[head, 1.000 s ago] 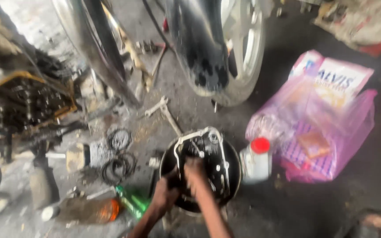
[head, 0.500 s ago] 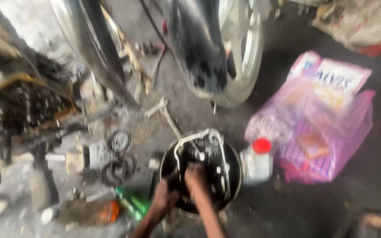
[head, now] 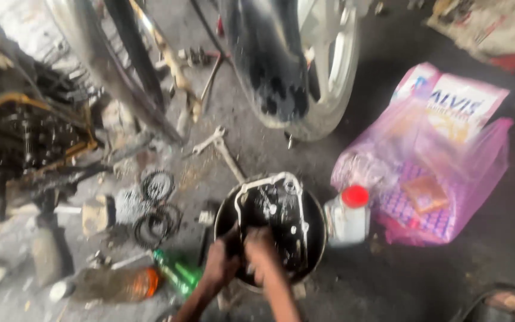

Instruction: Cleaning and repairing a motorcycle engine casing and internal parts.

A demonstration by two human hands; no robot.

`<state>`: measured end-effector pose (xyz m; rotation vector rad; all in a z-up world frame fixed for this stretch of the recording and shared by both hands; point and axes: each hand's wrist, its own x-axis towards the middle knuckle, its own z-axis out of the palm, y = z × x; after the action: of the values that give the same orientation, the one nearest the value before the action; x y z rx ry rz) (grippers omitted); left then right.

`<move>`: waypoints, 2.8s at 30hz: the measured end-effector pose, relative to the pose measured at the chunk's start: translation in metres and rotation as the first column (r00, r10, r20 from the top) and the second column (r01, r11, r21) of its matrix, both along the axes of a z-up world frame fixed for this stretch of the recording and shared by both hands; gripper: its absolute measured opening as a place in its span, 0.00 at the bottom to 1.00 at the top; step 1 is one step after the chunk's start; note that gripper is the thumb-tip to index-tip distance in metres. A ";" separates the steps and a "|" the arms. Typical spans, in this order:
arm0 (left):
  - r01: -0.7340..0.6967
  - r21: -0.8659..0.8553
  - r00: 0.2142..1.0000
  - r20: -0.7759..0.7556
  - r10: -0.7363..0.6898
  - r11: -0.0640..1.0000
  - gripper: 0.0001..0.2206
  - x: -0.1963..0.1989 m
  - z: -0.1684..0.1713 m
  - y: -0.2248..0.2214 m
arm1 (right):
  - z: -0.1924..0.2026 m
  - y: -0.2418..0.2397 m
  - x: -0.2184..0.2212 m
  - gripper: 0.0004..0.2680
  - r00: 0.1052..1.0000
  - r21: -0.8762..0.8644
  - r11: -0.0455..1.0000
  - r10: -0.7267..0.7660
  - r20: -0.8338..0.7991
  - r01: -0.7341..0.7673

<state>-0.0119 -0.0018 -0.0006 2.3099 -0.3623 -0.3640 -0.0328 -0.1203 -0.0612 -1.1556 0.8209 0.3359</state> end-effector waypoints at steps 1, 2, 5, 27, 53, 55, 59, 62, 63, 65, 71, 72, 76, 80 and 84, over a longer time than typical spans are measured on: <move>-0.003 0.006 1.000 -0.013 0.003 1.000 0.34 -0.006 0.004 0.000 | -0.013 0.013 -0.010 0.12 1.000 0.006 1.000 0.003 -0.013 -0.003; -0.034 0.062 0.993 -0.112 0.041 0.997 0.30 -0.012 0.010 0.000 | -0.024 0.026 -0.021 0.09 0.999 0.007 0.999 -0.032 0.033 0.032; -0.001 0.045 1.000 -0.018 0.002 0.999 0.31 0.004 0.002 -0.008 | -0.052 0.028 -0.001 0.06 0.968 -0.013 0.989 -0.138 0.211 0.144; -0.040 0.169 0.981 -0.183 0.071 0.985 0.30 0.005 0.012 -0.011 | 0.040 -0.004 -0.013 0.06 0.996 -0.183 0.979 0.089 -0.024 -0.091; -0.004 0.070 0.989 -0.144 0.014 0.998 0.31 0.011 -0.003 0.001 | 0.032 -0.003 -0.015 0.10 0.981 0.186 0.972 -0.166 0.098 0.146; 0.020 0.012 0.993 -0.112 -0.019 1.000 0.34 0.009 -0.013 -0.003 | 0.007 -0.005 -0.014 0.09 0.964 0.148 0.973 -0.202 0.174 0.177; 0.020 -0.018 0.988 -0.151 -0.022 1.000 0.32 0.014 -0.021 0.008 | 0.041 -0.013 -0.016 0.05 0.975 0.202 0.968 -0.177 0.137 0.148; 0.008 0.058 0.995 -0.104 -0.002 0.998 0.34 0.012 0.011 -0.005 | 0.046 -0.015 -0.005 0.08 0.991 0.151 0.985 -0.100 0.087 0.087; -0.040 0.127 0.968 -0.241 0.070 0.991 0.33 0.005 0.025 -0.014 | 0.031 -0.013 -0.006 0.07 0.992 0.070 0.994 -0.085 0.093 0.079; -0.028 0.127 0.972 -0.227 0.057 0.991 0.32 0.004 0.019 -0.012 | 0.050 -0.014 -0.011 0.07 0.994 0.081 0.992 -0.096 0.053 0.092; 0.001 0.158 0.990 -0.140 0.021 0.987 0.36 0.008 0.000 -0.007 | 0.017 -0.012 0.000 0.07 0.982 0.076 0.985 -0.161 0.101 0.154; -0.023 0.151 0.981 -0.185 0.051 0.988 0.35 0.006 0.008 -0.008 | 0.006 -0.014 0.003 0.07 0.972 0.103 0.980 -0.182 0.147 0.168; -0.021 0.182 0.965 -0.254 0.068 0.983 0.38 0.014 0.010 -0.013 | 0.032 -0.010 0.003 0.06 0.980 0.079 0.977 -0.198 -0.002 0.197; 0.047 0.138 0.999 0.001 -0.047 0.989 0.36 0.010 -0.009 0.006 | -0.019 -0.006 0.014 0.06 0.968 0.159 0.962 -0.237 0.080 0.222; -0.029 0.078 0.976 -0.214 0.045 0.997 0.32 0.010 0.008 -0.018 | 0.040 -0.011 0.006 0.07 0.977 -0.046 0.982 -0.187 -0.106 0.183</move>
<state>-0.0018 -0.0196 0.0071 2.3176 -0.2001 -0.6134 -0.0265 -0.1318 -0.0209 -1.0920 1.0268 0.2326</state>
